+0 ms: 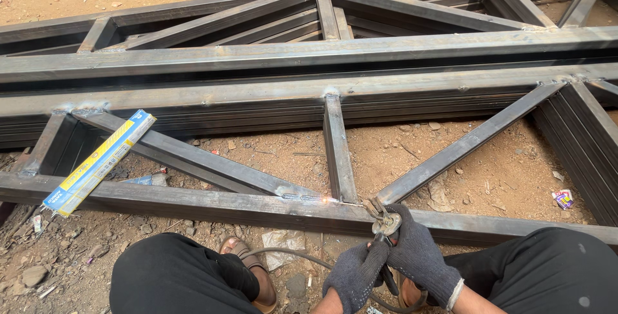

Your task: The person is welding joints of a metal structure on the ground. They hold a welding rod holder with gloved hands and apply it to the corners of the metal frame.

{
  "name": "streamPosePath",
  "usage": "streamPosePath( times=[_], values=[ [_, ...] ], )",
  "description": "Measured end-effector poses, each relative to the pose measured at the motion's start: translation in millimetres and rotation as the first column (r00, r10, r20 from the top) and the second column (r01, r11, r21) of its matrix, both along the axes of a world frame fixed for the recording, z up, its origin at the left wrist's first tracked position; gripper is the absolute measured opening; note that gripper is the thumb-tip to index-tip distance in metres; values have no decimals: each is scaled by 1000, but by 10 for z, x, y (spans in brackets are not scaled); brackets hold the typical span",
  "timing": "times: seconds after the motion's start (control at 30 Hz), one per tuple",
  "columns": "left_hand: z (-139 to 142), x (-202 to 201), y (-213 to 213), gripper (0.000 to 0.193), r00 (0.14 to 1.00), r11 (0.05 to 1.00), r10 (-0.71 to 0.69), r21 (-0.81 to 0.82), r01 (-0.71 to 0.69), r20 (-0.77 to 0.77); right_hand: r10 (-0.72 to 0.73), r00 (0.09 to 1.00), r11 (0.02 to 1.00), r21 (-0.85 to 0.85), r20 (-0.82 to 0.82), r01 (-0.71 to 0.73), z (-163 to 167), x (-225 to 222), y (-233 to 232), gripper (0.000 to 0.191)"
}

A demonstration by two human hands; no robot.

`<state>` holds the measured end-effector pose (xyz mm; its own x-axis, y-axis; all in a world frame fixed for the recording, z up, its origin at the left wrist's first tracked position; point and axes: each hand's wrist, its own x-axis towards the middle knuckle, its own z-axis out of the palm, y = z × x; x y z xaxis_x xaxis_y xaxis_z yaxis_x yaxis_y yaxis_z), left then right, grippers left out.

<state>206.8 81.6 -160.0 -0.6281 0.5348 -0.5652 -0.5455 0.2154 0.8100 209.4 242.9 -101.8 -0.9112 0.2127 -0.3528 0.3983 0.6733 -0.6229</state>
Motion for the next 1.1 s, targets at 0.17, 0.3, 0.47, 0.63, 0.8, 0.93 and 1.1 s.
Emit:
streamPosePath(
  times=[0.17, 0.3, 0.47, 0.63, 0.8, 0.93, 1.1],
  values=[
    [275, -16, -39, 56, 993, 996, -49, -75, 41, -111, -36, 990, 998, -48, -137, 30, 89, 63, -49, 83],
    [432, -45, -65, 58, 972, 977, -133, -193, 95, -194, -61, 998, 998, 20, 20, 60, 181, 44, -52, 99],
    [336, -6, -76, 55, 993, 998, -13, -58, 6, -115, -31, 999, 999, 22, -6, 31, 174, 5, -91, 94],
    [140, 5, -69, 54, 996, 999, -14, -47, 10, -93, -43, 999, 999, -9, -17, 43, 127, 29, -87, 87],
    [17, 4, -62, 55, 999, 1000, -14, -26, 12, -50, -26, 1000, 999, -27, 16, 26, 63, 13, -85, 100],
    [22, -4, -71, 54, 998, 999, -23, -47, 20, -54, -39, 998, 999, -25, 44, 40, 25, 0, -81, 96],
    [231, -10, -89, 57, 999, 999, -20, -48, 17, -44, -37, 999, 999, 0, 33, 37, 42, 5, -96, 93]
  ],
)
